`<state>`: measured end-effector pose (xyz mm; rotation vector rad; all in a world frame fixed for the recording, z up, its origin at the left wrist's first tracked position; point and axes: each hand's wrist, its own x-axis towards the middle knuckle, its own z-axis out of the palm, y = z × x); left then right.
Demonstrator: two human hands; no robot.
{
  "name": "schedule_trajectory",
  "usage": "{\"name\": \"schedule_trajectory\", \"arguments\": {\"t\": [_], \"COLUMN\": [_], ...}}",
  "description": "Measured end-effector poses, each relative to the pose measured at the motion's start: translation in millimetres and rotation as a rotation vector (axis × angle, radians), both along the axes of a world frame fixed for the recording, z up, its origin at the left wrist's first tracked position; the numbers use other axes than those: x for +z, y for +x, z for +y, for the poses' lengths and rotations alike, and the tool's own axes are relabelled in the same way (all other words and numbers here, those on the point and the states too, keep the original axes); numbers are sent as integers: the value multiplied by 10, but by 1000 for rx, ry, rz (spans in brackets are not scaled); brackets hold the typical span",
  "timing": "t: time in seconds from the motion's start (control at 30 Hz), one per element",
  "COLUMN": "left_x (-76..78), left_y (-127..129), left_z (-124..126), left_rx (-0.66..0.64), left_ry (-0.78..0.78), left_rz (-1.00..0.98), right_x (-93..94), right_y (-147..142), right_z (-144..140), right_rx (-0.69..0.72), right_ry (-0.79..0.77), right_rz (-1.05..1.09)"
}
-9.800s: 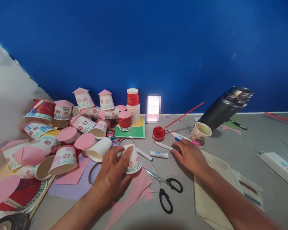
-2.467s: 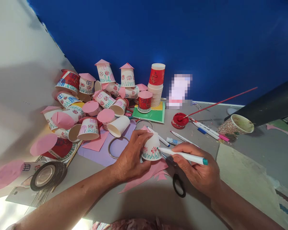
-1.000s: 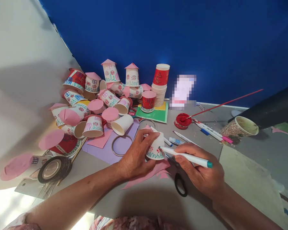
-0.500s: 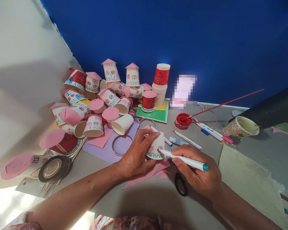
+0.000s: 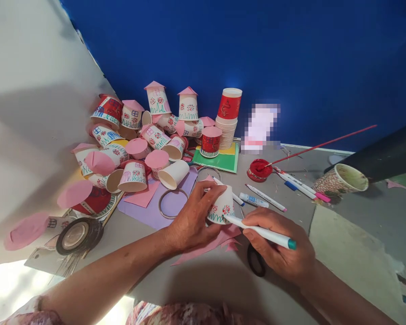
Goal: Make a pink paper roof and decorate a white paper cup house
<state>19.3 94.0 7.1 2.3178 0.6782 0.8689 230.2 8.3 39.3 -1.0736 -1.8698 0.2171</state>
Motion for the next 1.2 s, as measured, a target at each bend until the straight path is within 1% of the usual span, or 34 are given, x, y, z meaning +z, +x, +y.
{"name": "schedule_trajectory", "arguments": {"t": [0.27,0.47,0.6,0.77,1.2], "left_x": [-1,15,21,23,15], "left_y": [0,-3,0,0,-5], "left_z": [3,-1,0,2,6], "left_rx": [1,2,8,4,6], "left_ry": [2,-7,-7,-1,-11], "left_rz": [2,4,3,2,3], "right_x": [-24,-14,5,17,-5], "right_y": [4,-3,13,34,37], "right_z": [-4,-1,-6,-16,-4], "right_rx": [-22,-7,-24,-42,-37], "right_ry": [10,22,34,26,7], "right_rz": [-36,-45,-54,-57,-51]}}
